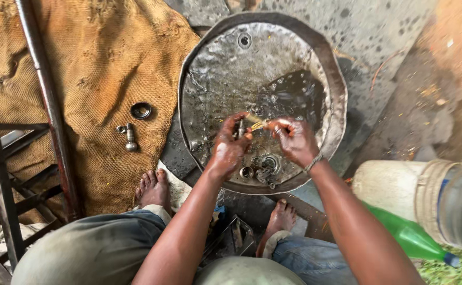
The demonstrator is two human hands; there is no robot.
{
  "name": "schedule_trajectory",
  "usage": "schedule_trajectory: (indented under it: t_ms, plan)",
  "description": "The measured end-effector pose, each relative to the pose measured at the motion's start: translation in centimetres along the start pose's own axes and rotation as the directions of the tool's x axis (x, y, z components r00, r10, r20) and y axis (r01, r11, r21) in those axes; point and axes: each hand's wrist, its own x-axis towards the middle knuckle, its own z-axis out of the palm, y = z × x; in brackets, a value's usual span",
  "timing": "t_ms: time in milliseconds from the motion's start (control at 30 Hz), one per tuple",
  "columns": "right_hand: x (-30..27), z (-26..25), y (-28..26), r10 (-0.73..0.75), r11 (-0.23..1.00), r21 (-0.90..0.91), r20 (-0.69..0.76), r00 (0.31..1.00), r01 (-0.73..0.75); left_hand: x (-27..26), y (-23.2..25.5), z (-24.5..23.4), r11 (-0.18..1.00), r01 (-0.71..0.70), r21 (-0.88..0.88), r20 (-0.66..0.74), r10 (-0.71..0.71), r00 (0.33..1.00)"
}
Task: The person cleans oily metal mechanical parts by hand in a basin of liquid and using a brush.
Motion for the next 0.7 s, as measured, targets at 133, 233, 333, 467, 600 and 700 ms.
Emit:
schedule_trajectory:
  t_ms: [133, 233, 333, 467, 600, 700]
  plan:
    - [-1.2, -1.2, -4.3, -0.105, 0.976, -0.203, -0.093, 0.99, 0.085, -0.5, 1.1, 1.4, 0.984, -0.044, -0.174, 0.121, 0.066, 0.99]
    - [-0.9, -1.7, -4.1, 0.173, 0.978, -0.086, -0.191, 0.966, -0.192, -1.2, 2.1, 1.7, 0.963, -0.046, -0.266, 0.155, 0.09, 0.984]
    - [-2.3, -1.4, -2.6, 0.056, 0.998, 0.045, -0.287, 0.956, -0.045, -1.9, 2.8, 1.4, 0.949, -0.031, -0.315, 0.2, 0.098, 0.975]
    - [-3.9, -2.4, -3.2, 0.028, 0.946, -0.302, -0.285, 0.958, -0.117, -2.6, 4.5, 1.9, 0.933, 0.031, -0.357, 0.247, 0.062, 0.967]
    - [-3.3, -1.8, -4.6, 0.224, 0.974, 0.05, -0.331, 0.917, -0.22, -2.3, 5.0, 0.4, 0.846, 0.119, -0.52, 0.3, 0.05, 0.953]
    - [-3.8, -1.6, -4.1, -0.202, 0.966, 0.077, -0.384, 0.901, 0.249, -2.1, 3.8, 0.8, 0.854, 0.137, -0.502, 0.335, 0.046, 0.941]
